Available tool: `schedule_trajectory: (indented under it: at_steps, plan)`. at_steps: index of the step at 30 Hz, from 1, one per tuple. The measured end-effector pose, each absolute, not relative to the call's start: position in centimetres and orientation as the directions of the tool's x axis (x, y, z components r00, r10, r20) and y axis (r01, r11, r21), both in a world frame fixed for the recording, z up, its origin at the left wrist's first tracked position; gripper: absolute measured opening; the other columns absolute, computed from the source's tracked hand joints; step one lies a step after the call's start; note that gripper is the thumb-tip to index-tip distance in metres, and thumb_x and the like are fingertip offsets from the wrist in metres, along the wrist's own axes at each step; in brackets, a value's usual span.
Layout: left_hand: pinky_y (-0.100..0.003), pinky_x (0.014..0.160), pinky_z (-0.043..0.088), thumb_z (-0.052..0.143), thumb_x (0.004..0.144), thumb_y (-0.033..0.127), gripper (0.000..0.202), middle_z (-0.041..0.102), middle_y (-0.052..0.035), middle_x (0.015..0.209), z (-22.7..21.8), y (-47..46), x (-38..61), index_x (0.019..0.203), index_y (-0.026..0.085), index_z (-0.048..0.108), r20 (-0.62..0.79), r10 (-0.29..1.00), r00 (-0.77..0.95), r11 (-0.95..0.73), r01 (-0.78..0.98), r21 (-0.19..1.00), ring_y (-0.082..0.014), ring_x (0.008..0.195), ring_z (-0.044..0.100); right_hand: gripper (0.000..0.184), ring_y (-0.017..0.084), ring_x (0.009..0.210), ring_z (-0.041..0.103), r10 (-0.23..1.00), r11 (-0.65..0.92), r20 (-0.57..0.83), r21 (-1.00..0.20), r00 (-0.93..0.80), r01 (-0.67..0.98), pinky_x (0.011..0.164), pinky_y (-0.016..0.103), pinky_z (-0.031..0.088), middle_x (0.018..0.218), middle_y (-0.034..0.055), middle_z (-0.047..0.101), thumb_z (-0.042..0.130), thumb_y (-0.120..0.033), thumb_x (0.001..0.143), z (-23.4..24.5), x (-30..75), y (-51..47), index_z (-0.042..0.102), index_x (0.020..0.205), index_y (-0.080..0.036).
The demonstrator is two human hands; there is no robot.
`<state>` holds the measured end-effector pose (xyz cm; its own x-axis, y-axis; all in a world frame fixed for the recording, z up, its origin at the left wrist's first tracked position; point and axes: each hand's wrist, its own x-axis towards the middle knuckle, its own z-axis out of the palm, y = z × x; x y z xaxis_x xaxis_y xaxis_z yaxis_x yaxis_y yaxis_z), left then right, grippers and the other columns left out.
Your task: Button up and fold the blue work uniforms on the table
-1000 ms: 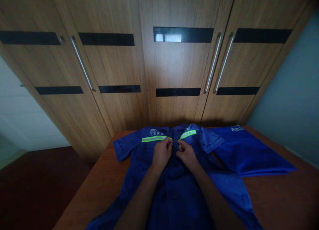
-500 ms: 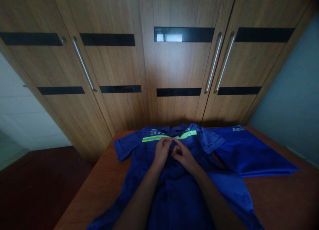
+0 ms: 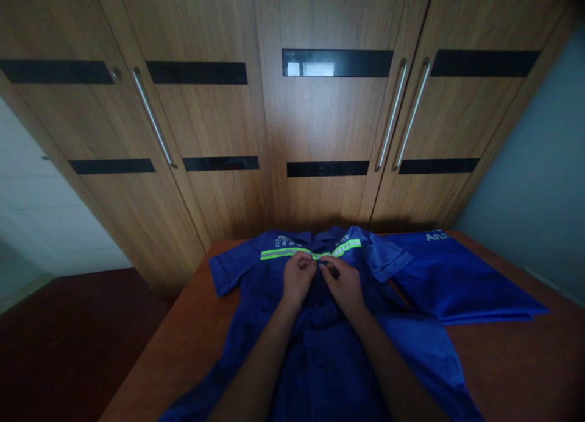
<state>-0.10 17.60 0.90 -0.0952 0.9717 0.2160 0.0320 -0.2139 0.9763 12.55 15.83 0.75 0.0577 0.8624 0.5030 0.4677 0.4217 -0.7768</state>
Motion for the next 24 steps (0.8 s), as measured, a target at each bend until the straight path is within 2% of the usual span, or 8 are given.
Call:
schedule_trajectory:
  at_steps: [3, 6, 9, 12, 17, 19, 21, 24]
  plan:
    - [-0.019, 0.052, 0.039, 0.06, 0.067, 0.022, 0.009, 0.058, 0.005, 0.059, 1.1, 17.5, 0.1, 0.073, 0.018, 0.055, 0.223, 0.974, -0.049, -0.221, 0.039, 0.974, -0.01, 0.054, 0.056, 0.02, 0.018, 0.074, 0.062, 0.868, 0.376, 0.479, -0.807, 0.132, 0.456, 0.074, 0.029, 0.046, 0.08, 0.0035, 0.069, 0.053, -0.032, 0.081, 0.7, 12.8, 15.9, 0.069, 0.085, -0.021]
    - [-0.019, 0.054, 0.042, 0.061, 0.067, 0.023, 0.01, 0.06, 0.004, 0.061, 1.0, 17.6, 0.0, 0.073, 0.018, 0.055, 0.235, 0.972, -0.001, -0.234, 0.067, 0.97, -0.0107, 0.056, 0.057, 0.021, 0.018, 0.068, 0.061, 0.917, 0.284, 0.35, -0.911, 0.194, 0.3, 0.067, 0.028, 0.046, 0.073, 0.0029, 0.068, 0.056, -0.036, 0.078, 0.5, 13.0, 16.2, 0.068, 0.079, -0.02]
    - [-0.02, 0.054, 0.041, 0.061, 0.067, 0.022, 0.008, 0.059, 0.0039, 0.059, 0.7, 17.9, -0.3, 0.071, 0.018, 0.055, 0.25, 0.968, 0.029, -0.252, 0.126, 0.959, -0.0107, 0.055, 0.057, 0.023, 0.016, 0.06, 0.056, 0.966, 0.181, 0.199, -0.976, 0.163, 0.116, 0.058, 0.026, 0.043, 0.062, 0.0011, 0.063, 0.061, -0.04, 0.072, 0.1, 13.1, 16.7, 0.067, 0.073, -0.018]
    - [-0.02, 0.053, 0.04, 0.06, 0.069, 0.021, 0.005, 0.058, 0.0038, 0.058, 0.3, 18.0, -0.6, 0.072, 0.017, 0.057, 0.266, 0.962, 0.053, -0.272, 0.211, 0.939, -0.0108, 0.054, 0.056, 0.025, 0.015, 0.055, 0.054, 0.983, 0.128, 0.137, -0.989, 0.119, 0.074, 0.055, 0.025, 0.042, 0.058, 0.0009, 0.061, 0.06, -0.04, 0.07, -0.3, 13.2, 17.1, 0.067, 0.069, -0.016]
    - [-0.02, 0.054, 0.04, 0.059, 0.071, 0.02, 0.003, 0.06, 0.003, 0.06, -0.4, 17.9, -1.1, 0.071, 0.018, 0.061, 0.282, 0.95, 0.134, -0.312, 0.362, 0.878, -0.0125, 0.057, 0.057, 0.019, 0.016, 0.055, 0.054, 0.989, 0.099, 0.117, -0.979, 0.09, 0.18, 0.054, 0.025, 0.039, 0.055, 0.0002, 0.061, 0.059, -0.035, 0.069, -0.9, 13.9, 17.0, 0.067, 0.063, -0.019]
    - [-0.02, 0.054, 0.039, 0.06, 0.071, 0.021, 0.005, 0.06, 0.0029, 0.059, -0.5, 17.9, -1.1, 0.067, 0.019, 0.061, 0.278, 0.944, 0.18, -0.329, 0.419, 0.846, -0.013, 0.057, 0.057, 0.014, 0.017, 0.06, 0.056, 0.983, 0.103, 0.141, -0.954, 0.116, 0.283, 0.056, 0.026, 0.038, 0.058, 0.0008, 0.063, 0.061, -0.032, 0.068, -0.8, 14.3, 16.8, 0.066, 0.06, -0.021]
    - [-0.02, 0.053, 0.038, 0.059, 0.072, 0.021, 0.008, 0.06, 0.0029, 0.057, -0.4, 17.7, -1.1, 0.064, 0.019, 0.061, 0.272, 0.937, 0.219, -0.346, 0.47, 0.812, -0.0134, 0.056, 0.056, 0.012, 0.018, 0.065, 0.058, 0.965, 0.1, 0.201, -0.877, 0.17, 0.47, 0.059, 0.027, 0.037, 0.065, 0.0023, 0.066, 0.06, -0.03, 0.072, -0.3, 14.5, 16.5, 0.067, 0.064, -0.023]
    - [-0.021, 0.053, 0.036, 0.058, 0.071, 0.019, 0.009, 0.062, 0.0019, 0.059, 0.1, 17.4, -1.0, 0.063, 0.02, 0.062, 0.264, 0.927, 0.267, -0.371, 0.535, 0.759, -0.0143, 0.057, 0.057, 0.014, 0.018, 0.073, 0.06, 0.925, 0.101, 0.336, -0.666, 0.177, 0.739, 0.064, 0.027, 0.038, 0.078, 0.0043, 0.068, 0.054, -0.028, 0.081, 1.5, 14.0, 17.0, 0.067, 0.082, -0.023]
